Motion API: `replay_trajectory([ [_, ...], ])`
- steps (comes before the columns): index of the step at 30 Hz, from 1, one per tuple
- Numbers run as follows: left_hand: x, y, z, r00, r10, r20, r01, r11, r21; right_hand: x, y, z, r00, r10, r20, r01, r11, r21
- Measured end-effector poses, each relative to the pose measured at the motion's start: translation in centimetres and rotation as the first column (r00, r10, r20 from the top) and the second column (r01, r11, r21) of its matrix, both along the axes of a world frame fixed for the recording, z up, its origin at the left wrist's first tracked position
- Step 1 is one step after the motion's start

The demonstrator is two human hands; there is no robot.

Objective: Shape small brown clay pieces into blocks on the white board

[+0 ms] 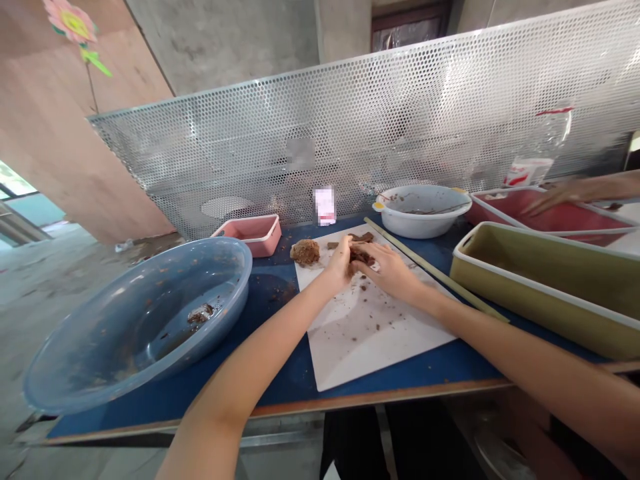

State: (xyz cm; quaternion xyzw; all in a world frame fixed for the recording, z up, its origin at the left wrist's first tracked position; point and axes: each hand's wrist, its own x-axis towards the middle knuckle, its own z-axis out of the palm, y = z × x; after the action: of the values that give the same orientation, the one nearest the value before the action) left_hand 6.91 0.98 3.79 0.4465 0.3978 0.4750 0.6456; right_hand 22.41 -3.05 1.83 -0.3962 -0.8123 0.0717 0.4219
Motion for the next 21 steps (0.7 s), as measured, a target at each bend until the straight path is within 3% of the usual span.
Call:
replay_trajectory([
  [5, 0.0, 0.0, -0.4, 0.973, -0.047, 0.227, 0.087, 0.982, -0.168, 0.0, -0.1, 0.0, 0.995, -0.039, 0.087, 0.038, 0.999, 0.020],
  [9, -0.2, 0.1, 0.1, 0.965, -0.008, 0.260, 0.072, 0.968, -0.238, -0.4, -0.4, -0.2, 0.987, -0.014, 0.161, -0.003, 0.994, 0.106],
  [16, 0.3, -0.7, -0.3, 0.965, 0.069, 0.253, -0.048, 0.995, -0.086, -1.5, -2.4, 0.0, 0.966, -0.010, 0.259, -0.011, 0.997, 0.079],
  [21, 0.2, -0.3, -1.2, 0.963, 0.190, 0.191, -0.181, 0.982, -0.061, -1.3, -2.6, 0.4, 0.949, -0.019, 0.315, -0.020, 0.992, 0.122],
])
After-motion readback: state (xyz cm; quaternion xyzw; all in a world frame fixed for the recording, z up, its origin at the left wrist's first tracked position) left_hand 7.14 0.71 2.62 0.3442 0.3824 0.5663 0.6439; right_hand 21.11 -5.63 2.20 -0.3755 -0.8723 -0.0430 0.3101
